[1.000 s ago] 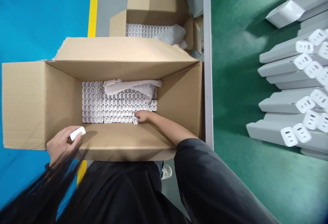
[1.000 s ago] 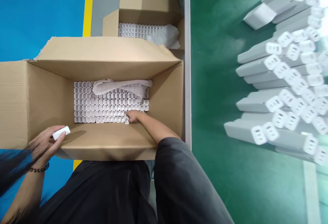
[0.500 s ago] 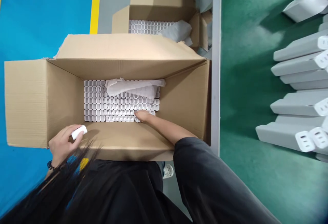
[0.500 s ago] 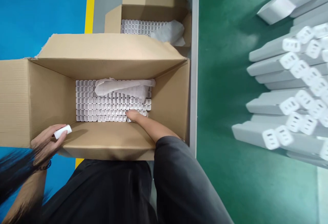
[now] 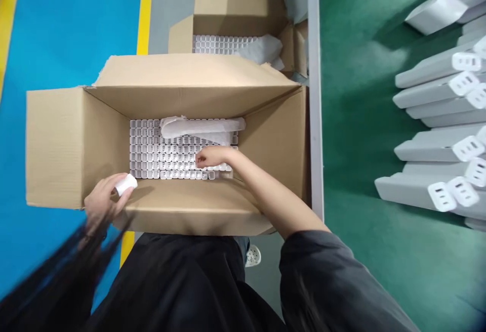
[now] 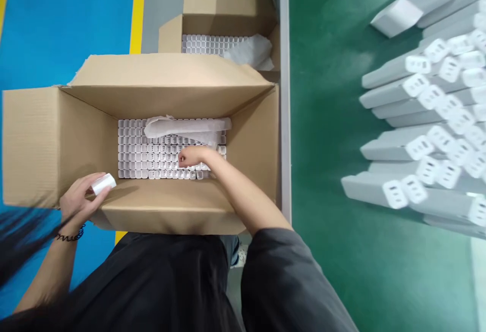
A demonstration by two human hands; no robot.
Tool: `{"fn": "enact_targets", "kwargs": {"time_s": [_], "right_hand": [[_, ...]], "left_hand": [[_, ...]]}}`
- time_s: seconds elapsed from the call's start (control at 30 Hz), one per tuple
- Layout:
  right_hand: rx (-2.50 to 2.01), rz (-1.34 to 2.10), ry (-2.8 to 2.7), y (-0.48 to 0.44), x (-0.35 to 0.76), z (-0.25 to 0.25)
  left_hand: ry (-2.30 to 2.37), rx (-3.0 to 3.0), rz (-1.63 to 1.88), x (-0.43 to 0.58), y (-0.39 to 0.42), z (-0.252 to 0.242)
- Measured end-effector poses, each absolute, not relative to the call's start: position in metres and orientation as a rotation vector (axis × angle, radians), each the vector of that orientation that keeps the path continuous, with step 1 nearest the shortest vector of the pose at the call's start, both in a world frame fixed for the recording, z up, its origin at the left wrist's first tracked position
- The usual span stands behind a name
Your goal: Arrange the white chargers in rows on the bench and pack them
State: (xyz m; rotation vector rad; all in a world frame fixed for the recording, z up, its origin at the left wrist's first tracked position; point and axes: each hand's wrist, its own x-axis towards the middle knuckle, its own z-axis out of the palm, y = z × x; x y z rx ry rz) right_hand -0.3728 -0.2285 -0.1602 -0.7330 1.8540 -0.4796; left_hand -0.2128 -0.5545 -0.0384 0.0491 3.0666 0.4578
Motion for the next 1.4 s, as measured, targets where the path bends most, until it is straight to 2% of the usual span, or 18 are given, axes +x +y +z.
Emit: {"fn": "enact_targets", "kwargs": {"time_s": [0.1,0.23,0.43,0.6,0.67,0.8,0.93,1.13,1.4], "right_hand": [[-0.889,-0.753,1.925,-0.259,-0.346,-0.102],[-0.964,-1.387,1.822,-0.288,-0.300,-0.054],[-0.508,-1.840,1.526,-0.300,-0.270,-0.045],[-0.366,-1.936,1.222,-0.279,-0.261,-0.054],[-0.308,-1.847,1.366,-0.261,-0.264,-0.065],[-0.088,-1.198,1.872,-0.213,-0.287,-0.104],[0.104,-0.730,1.990,-0.175,-0.314,-0.152],[0.111,-0.298,1.825,-0.173,-0.326,-0.210],[-0.035,-0.198,1.817,-0.190,-0.312,-0.264]], "left_hand": [[3.038,0.040,0.609,-0.213,-0.554,-0.029],[3.018,0.178,0.934,-0.209,-0.549,-0.019],[2.985,0.481,1.401,-0.203,-0.517,-0.027],[2.899,0.644,1.543,-0.207,-0.494,-0.021],[2.876,0.645,1.447,-0.207,-0.500,-0.019],[3.023,0.515,0.889,-0.201,-0.530,-0.031],[3.114,0.478,0.446,-0.198,-0.546,-0.050],[3.187,0.391,0.279,-0.202,-0.537,-0.053],[3.202,0.417,0.238,-0.206,-0.535,-0.049]]}}
